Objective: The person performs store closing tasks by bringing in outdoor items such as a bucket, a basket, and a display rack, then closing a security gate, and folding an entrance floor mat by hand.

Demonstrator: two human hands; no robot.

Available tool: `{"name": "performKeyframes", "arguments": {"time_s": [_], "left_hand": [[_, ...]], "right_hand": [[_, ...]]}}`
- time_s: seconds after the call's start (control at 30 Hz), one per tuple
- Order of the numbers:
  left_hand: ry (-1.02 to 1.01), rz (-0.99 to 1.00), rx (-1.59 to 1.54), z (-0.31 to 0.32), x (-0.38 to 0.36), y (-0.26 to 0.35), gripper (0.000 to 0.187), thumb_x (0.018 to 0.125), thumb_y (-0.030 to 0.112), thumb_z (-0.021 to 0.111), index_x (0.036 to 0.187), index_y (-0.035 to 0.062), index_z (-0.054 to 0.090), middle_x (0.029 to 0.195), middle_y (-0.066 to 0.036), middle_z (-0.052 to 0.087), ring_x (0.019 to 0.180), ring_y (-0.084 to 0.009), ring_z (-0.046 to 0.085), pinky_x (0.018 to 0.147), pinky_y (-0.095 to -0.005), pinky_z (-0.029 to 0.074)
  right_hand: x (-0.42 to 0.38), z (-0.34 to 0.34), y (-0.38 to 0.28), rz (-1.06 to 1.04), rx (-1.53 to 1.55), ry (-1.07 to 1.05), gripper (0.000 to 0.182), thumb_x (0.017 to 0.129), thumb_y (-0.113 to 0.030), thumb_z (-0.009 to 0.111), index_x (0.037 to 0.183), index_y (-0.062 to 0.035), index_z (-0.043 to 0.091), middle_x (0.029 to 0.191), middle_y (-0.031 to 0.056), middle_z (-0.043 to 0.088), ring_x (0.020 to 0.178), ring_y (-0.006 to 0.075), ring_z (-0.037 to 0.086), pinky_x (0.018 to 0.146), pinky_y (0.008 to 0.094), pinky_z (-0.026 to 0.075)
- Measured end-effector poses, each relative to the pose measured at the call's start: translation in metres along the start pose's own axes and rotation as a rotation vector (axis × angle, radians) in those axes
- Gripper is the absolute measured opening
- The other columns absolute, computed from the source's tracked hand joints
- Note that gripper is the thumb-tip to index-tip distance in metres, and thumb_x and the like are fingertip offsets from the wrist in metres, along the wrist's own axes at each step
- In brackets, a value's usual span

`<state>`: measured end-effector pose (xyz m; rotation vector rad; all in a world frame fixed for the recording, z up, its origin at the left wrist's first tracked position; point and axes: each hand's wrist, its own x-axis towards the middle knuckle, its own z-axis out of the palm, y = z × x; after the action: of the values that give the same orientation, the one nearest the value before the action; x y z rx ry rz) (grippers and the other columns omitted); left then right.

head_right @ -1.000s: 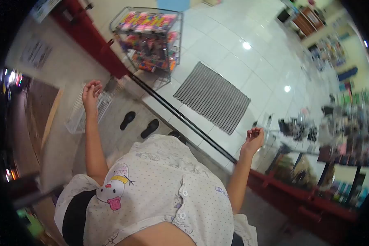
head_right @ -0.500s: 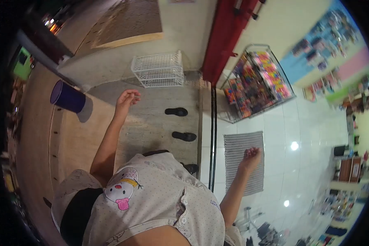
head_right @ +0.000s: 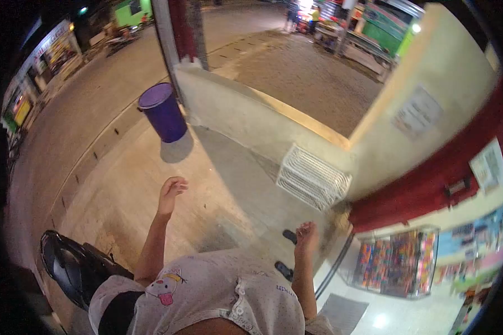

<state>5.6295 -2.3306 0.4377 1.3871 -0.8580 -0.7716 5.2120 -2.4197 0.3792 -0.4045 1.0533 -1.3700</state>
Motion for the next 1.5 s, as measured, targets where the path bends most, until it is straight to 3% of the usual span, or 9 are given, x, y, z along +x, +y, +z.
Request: {"name": "performKeyframes", "arguments": {"time_s": [0.13,0.27,0.37,0.5,0.67,0.83,0.93,1.3,1.5], "left_hand": [[0.285,-0.071,-0.009,-0.087,0.032,-0.009,0.016,0.091,0.015,0.043,0.099,0.0074,0.055,0.094,-0.004,0.06,0.084,-0.0144,0.058,0.075,-0.0269,0.043],[0.6,-0.094,-0.059,-0.137,0.067,-0.022,0.015,0.09,0.014,0.044,0.097,0.0073,0.056,0.093,-0.005,0.061,0.083,-0.0148,0.058,0.074,-0.0274,0.043],[0.774,-0.003,-0.111,-0.174,0.09,-0.042,0.015,0.09,0.014,0.045,0.096,0.0076,0.056,0.093,-0.005,0.061,0.084,-0.0152,0.058,0.074,-0.0278,0.043],[1.075,-0.073,-0.174,-0.225,0.114,-0.059,0.015,0.089,0.016,0.048,0.098,0.008,0.056,0.094,-0.006,0.061,0.084,-0.0162,0.058,0.074,-0.0284,0.043],[1.205,-0.021,-0.108,-0.295,0.163,-0.057,0.015,0.089,0.017,0.048,0.099,0.009,0.056,0.097,-0.006,0.061,0.087,-0.0164,0.058,0.076,-0.0292,0.042],[1.282,-0.063,-0.095,-0.377,0.224,-0.088,0.016,0.089,0.019,0.047,0.099,0.0101,0.056,0.097,-0.006,0.061,0.088,-0.0164,0.057,0.078,-0.0299,0.041],[1.265,-0.153,-0.042,-0.449,0.292,-0.127,0.019,0.09,0.02,0.044,0.101,0.0095,0.055,0.098,-0.006,0.06,0.088,-0.016,0.057,0.078,-0.0288,0.041],[0.615,-0.152,0.131,-0.588,0.705,-0.165,0.019,0.088,0.016,0.046,0.101,0.0059,0.055,0.094,-0.006,0.061,0.084,-0.0154,0.058,0.075,-0.0282,0.044],[0.347,-0.157,0.496,-0.611,0.852,-0.223,0.016,0.084,0.009,0.048,0.097,0.004,0.057,0.085,-0.005,0.059,0.08,-0.0138,0.056,0.074,-0.0282,0.043]], "right_hand": [[0.06,0.137,0.03,-0.046,-0.15,-0.257,0.023,0.089,-0.029,0.048,0.076,-0.0109,0.051,0.069,0.0006,0.051,0.064,0.0122,0.049,0.06,0.0267,0.04],[0.148,0.233,0.08,0.054,-0.276,-0.253,0.016,0.089,-0.02,0.046,0.082,-0.006,0.05,0.073,0.003,0.051,0.067,0.0137,0.051,0.061,0.0276,0.041],[0.213,0.299,0.153,-0.165,-0.604,-0.577,0.017,0.089,-0.017,0.046,0.083,-0.0028,0.052,0.072,0.0045,0.053,0.064,0.0135,0.052,0.06,0.0267,0.043],[0.234,0.429,0.237,0.04,-0.57,-0.774,0.02,0.089,-0.018,0.047,0.083,-0.0006,0.054,0.071,0.0053,0.055,0.063,0.0124,0.052,0.058,0.0256,0.044],[0.249,0.586,0.316,0.1,-0.668,-1.044,0.019,0.09,-0.019,0.046,0.081,-0.0032,0.053,0.073,0.004,0.056,0.064,0.0108,0.053,0.061,0.0242,0.046],[0.283,0.683,0.411,0.182,-0.664,-1.074,0.021,0.09,-0.021,0.047,0.082,-0.0024,0.054,0.073,0.0044,0.057,0.064,0.0119,0.054,0.059,0.0245,0.046],[0.311,0.727,0.469,0.243,-0.675,-0.958,0.021,0.09,-0.022,0.048,0.083,-0.003,0.054,0.074,0.0047,0.058,0.065,0.0118,0.055,0.058,0.0241,0.046],[0.402,0.854,0.63,0.409,-0.735,-0.69,0.022,0.088,-0.026,0.051,0.082,-0.0042,0.054,0.073,0.0055,0.059,0.056,0.0114,0.055,0.053,0.0241,0.046],[0.442,0.947,0.761,0.69,-0.925,-0.697,0.042,0.087,-0.048,0.045,0.087,-0.0071,0.054,0.073,0.0038,0.059,0.059,0.0119,0.055,0.056,0.0252,0.046]]}}
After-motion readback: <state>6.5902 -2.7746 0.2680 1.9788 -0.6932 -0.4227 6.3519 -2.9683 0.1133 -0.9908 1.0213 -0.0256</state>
